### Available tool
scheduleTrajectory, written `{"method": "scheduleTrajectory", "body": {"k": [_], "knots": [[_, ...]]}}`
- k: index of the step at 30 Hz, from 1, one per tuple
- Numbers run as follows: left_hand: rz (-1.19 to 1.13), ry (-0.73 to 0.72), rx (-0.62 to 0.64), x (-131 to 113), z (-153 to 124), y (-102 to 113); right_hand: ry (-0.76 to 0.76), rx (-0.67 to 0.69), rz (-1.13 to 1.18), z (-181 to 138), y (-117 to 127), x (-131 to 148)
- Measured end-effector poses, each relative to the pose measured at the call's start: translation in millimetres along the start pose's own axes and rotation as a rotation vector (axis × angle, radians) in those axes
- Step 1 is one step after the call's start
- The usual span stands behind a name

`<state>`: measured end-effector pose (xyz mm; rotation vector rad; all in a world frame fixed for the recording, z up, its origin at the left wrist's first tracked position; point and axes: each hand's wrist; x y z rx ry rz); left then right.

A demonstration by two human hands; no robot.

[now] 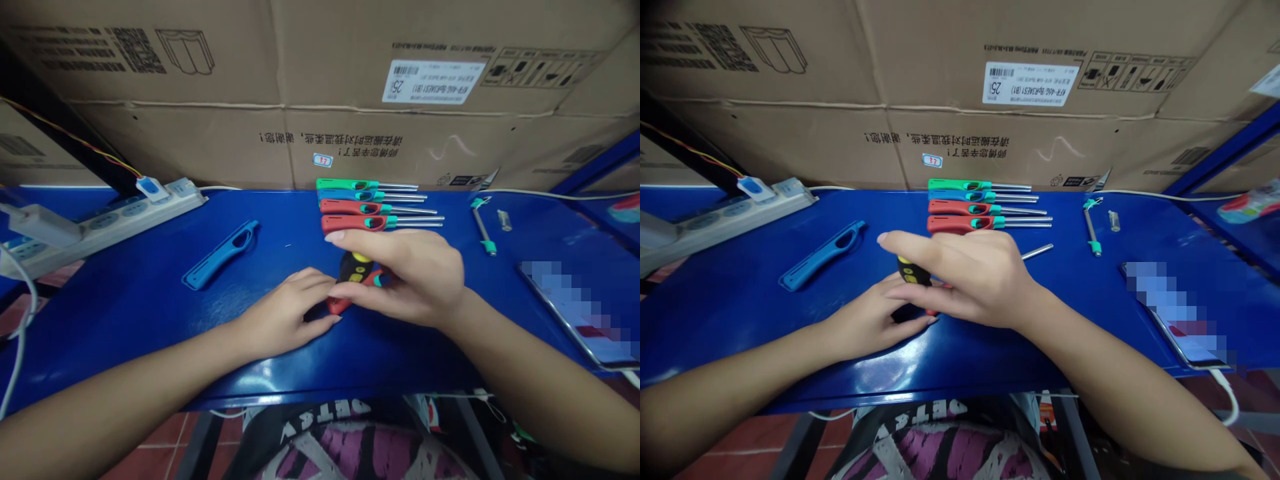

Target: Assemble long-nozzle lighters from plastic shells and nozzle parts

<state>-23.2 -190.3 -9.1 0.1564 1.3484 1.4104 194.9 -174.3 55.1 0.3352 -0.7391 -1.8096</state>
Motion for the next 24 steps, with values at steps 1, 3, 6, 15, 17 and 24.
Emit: {"method": "scheduleTrajectory", "body": {"k": [1, 3, 6, 15, 17, 24], "knots": [[-0.002, 0.004, 0.000, 0.1, -0.3, -0.2, 0.029, -0.019, -0.047, -0.6, -1.1, 0.3], [0.006, 0.004, 0.006, 0.6, -1.0, -0.5, -0.010, -0.001, 0.005, -1.2, -4.0, 0.5], [0.036, -0.005, 0.008, 1.4, -1.5, -0.3, -0.154, 0.052, 0.217, -1.3, -8.0, 0.0], [0.008, 0.006, 0.049, -0.9, 1.2, 2.1, -0.111, 0.063, 0.205, 4.0, 3.7, 1.1], [0.021, 0.003, 0.045, -0.6, 0.9, 1.9, -0.141, 0.097, 0.229, 4.2, 5.6, 0.0], [-0.005, 0.003, 0.034, -0.3, 1.3, 1.7, -0.122, 0.123, 0.105, 2.4, 7.9, -5.6]]}}
Point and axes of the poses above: each hand's wrist, its own z-axis towards the middle knuckle, its own y-axis out of the back of the hand, x = y × z, and after that the axes turned 1 degree about z, right-handed
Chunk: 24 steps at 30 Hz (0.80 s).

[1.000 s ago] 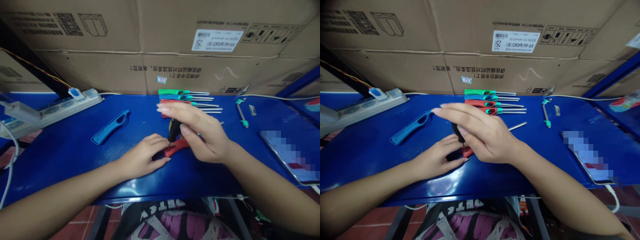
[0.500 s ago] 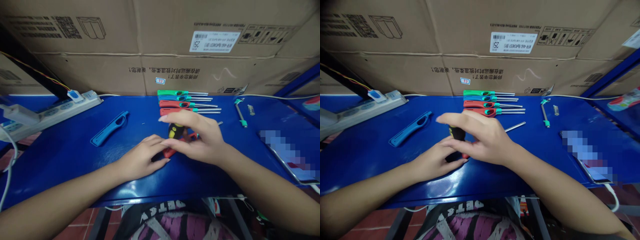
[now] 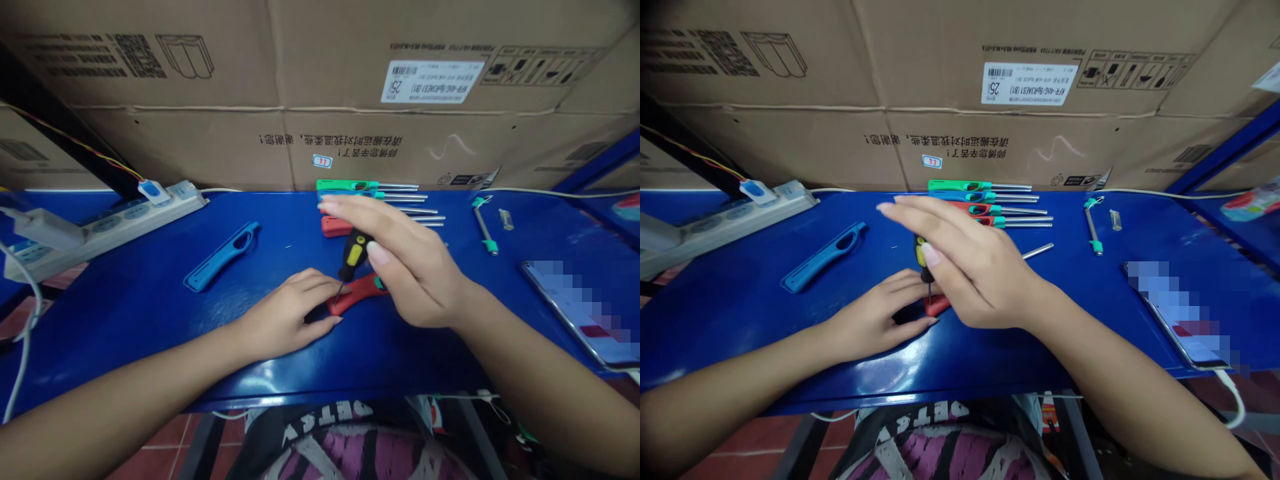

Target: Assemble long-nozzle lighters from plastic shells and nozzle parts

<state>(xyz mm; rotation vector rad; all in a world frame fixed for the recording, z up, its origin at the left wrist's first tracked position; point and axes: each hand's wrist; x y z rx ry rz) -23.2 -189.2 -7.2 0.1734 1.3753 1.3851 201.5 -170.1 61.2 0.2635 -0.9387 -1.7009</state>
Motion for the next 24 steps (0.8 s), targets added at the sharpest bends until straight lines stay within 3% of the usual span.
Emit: {"method": "scheduleTrajectory", "body": {"k": [3, 7, 12, 17, 21, 24], "knots": [[0.000, 0.006, 0.009, -0.4, -0.1, 0.4, -0.051, 0.003, 0.056, 1.2, -0.1, -0.5], [0.003, 0.002, 0.020, -0.7, -0.5, 0.8, 0.043, -0.076, -0.127, 1.0, 0.3, -2.3], [0.014, -0.005, 0.002, -0.7, -0.7, 0.2, 0.003, 0.006, 0.108, 1.6, -3.0, 3.1], [-0.003, 0.002, -0.006, -0.3, -0.8, -0.7, 0.105, -0.121, -0.118, 0.5, -5.3, 7.4], [0.018, 0.010, 0.020, -0.4, -1.1, -0.4, 0.025, -0.024, 0.086, 1.9, -3.6, 8.3], [0.026, 0.009, 0.012, -0.8, -1.4, 0.1, 0.050, -0.101, -0.039, 0.4, -3.4, 5.7]]}}
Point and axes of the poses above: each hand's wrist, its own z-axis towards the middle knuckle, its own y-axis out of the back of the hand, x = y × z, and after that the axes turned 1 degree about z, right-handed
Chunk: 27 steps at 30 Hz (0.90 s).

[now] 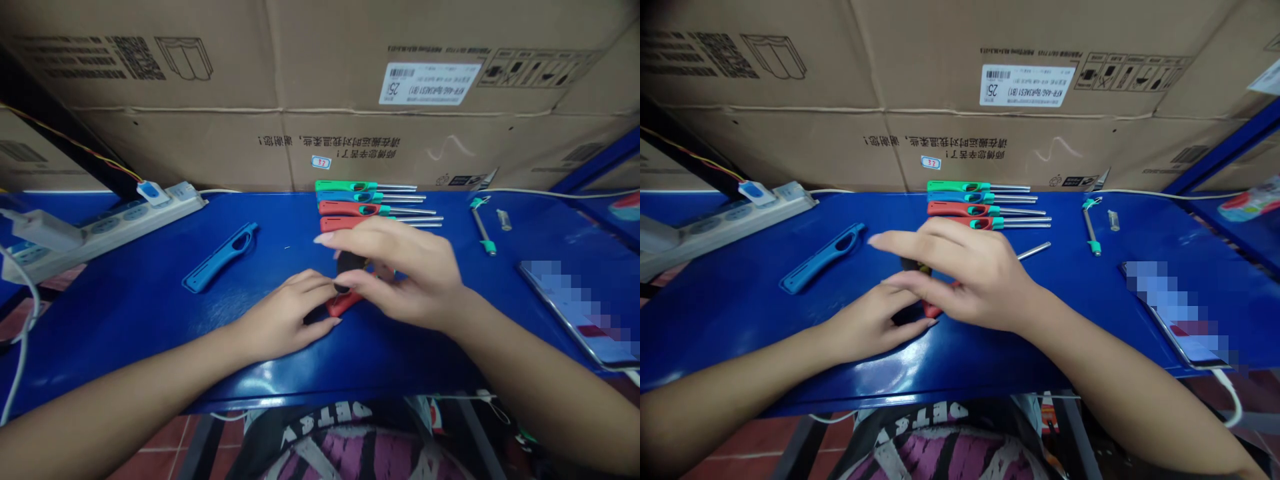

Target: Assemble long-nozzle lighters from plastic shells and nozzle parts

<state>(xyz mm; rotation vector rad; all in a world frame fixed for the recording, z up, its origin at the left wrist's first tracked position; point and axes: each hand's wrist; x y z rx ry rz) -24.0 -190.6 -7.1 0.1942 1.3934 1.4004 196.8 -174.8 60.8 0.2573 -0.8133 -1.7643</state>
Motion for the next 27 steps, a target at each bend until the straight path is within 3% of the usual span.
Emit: {"method": "scheduleTrajectory", "body": {"k": [3, 8, 11, 13, 18, 23, 27], "knots": [[0.003, -0.010, -0.016, -0.1, 0.3, 0.3, 0.048, -0.056, -0.139, -1.2, -0.9, -1.8], [0.009, -0.011, 0.002, 0.5, 0.0, -0.3, -0.058, 0.040, 0.158, 1.8, -3.3, -0.8], [0.010, -0.014, -0.009, 0.3, -0.1, -0.5, 0.006, -0.065, -0.016, 1.3, -3.7, -2.3], [0.002, -0.006, -0.002, -0.2, 0.3, -0.3, 0.026, -0.053, -0.064, 0.8, -3.9, -3.3], [0.016, -0.002, -0.003, -0.6, 0.8, 0.3, -0.098, 0.060, 0.217, -0.9, -7.3, -6.0], [0.015, -0.012, -0.011, -1.0, 1.0, 0.6, 0.029, -0.031, -0.009, -2.5, -5.2, -4.6], [0.004, -0.004, -0.005, -1.0, 1.0, 0.3, -0.096, 0.040, 0.160, 0.1, 0.8, 0.4]]}}
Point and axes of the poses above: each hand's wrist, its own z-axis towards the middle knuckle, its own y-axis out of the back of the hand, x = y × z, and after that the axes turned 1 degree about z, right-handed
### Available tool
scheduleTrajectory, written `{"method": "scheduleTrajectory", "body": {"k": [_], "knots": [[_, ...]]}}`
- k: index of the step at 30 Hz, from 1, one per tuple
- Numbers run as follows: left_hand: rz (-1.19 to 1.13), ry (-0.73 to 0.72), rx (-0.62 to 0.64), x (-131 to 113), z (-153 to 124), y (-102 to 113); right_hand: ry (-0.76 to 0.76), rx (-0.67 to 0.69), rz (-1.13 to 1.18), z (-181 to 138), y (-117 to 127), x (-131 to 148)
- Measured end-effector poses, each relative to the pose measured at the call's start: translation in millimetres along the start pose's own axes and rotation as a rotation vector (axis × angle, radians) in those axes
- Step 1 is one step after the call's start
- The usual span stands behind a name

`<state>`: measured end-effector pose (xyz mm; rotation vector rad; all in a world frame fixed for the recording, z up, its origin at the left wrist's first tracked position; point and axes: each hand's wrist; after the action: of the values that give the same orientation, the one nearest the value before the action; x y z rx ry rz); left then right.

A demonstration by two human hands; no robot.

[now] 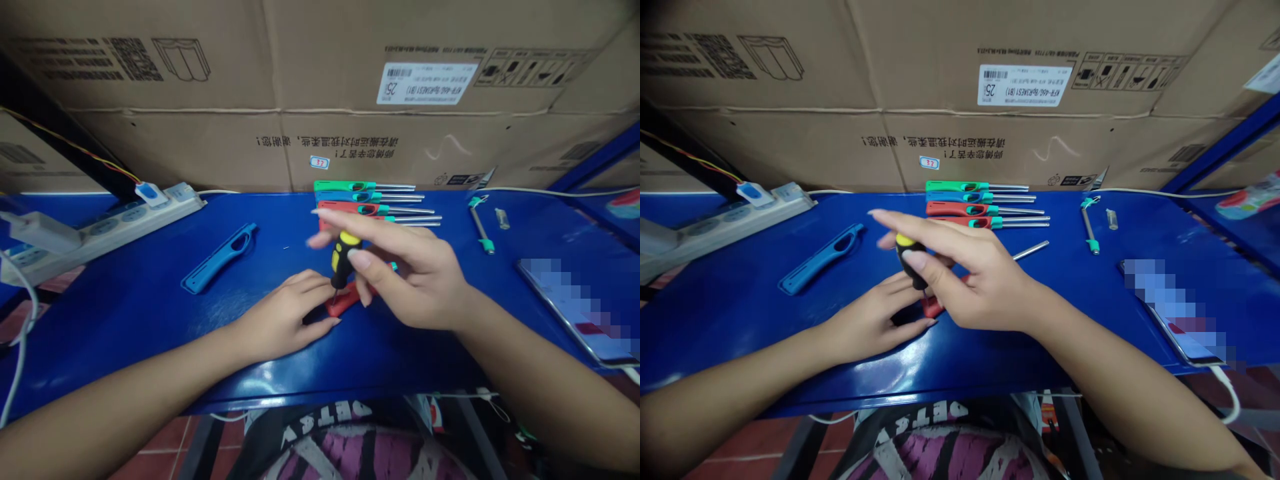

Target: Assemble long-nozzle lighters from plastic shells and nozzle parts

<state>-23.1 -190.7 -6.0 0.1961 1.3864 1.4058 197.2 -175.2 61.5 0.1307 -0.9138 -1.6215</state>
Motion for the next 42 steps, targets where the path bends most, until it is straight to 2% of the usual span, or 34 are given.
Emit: {"method": "scheduleTrajectory", "body": {"k": [5, 7, 9, 11, 16, 21, 26, 30, 32, 36, 38, 40, 42], "knots": [[0.001, -0.001, -0.012, 0.3, -0.4, -0.4, 0.142, -0.093, -0.286, -1.0, 4.1, -1.6], [-0.003, 0.000, -0.008, 0.5, 0.0, 0.0, 0.088, -0.066, -0.226, -0.2, 3.9, -2.1], [-0.006, 0.008, 0.006, 0.9, 0.4, 0.3, -0.002, -0.002, -0.058, 1.3, 3.4, -2.5], [-0.001, 0.011, 0.018, 1.5, 0.4, 0.3, -0.020, 0.030, 0.032, 2.3, 3.2, -4.0], [0.009, 0.001, 0.009, 2.3, -1.3, -0.7, 0.136, -0.076, -0.221, 0.6, 3.6, -8.1], [0.001, -0.002, 0.009, 0.6, -0.8, 0.2, 0.038, 0.066, 0.062, 0.5, 0.3, -5.6], [-0.007, -0.019, -0.015, 0.3, 0.3, 0.4, 0.133, -0.024, -0.170, -0.5, 0.6, -4.1], [0.007, -0.008, -0.010, 1.1, -0.2, -0.7, 0.055, 0.064, 0.127, 1.5, -2.0, -1.3], [0.009, -0.009, -0.016, 1.2, -0.5, -1.2, 0.066, 0.040, 0.171, 1.1, -4.8, -2.5], [-0.005, -0.009, -0.018, 0.9, -0.2, -0.8, 0.205, -0.084, -0.124, -2.0, -6.7, -5.6], [-0.002, -0.005, -0.003, 1.0, 0.0, -0.2, 0.172, -0.042, -0.114, -1.8, -5.3, -3.8], [0.007, -0.006, 0.010, 1.2, -0.1, 0.3, 0.075, 0.028, 0.020, -0.5, -3.7, -0.9], [0.014, -0.011, 0.005, 1.3, -0.4, 0.4, 0.039, 0.031, 0.075, 0.4, -2.6, 0.2]]}}
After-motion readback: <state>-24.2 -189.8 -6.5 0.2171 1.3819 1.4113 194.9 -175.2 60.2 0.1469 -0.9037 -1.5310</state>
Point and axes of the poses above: each hand's wrist, its own z-axis towards the middle knuckle, its own y-axis out of the back of the hand, x = y × z, and after that the axes turned 1 degree about z, right-handed
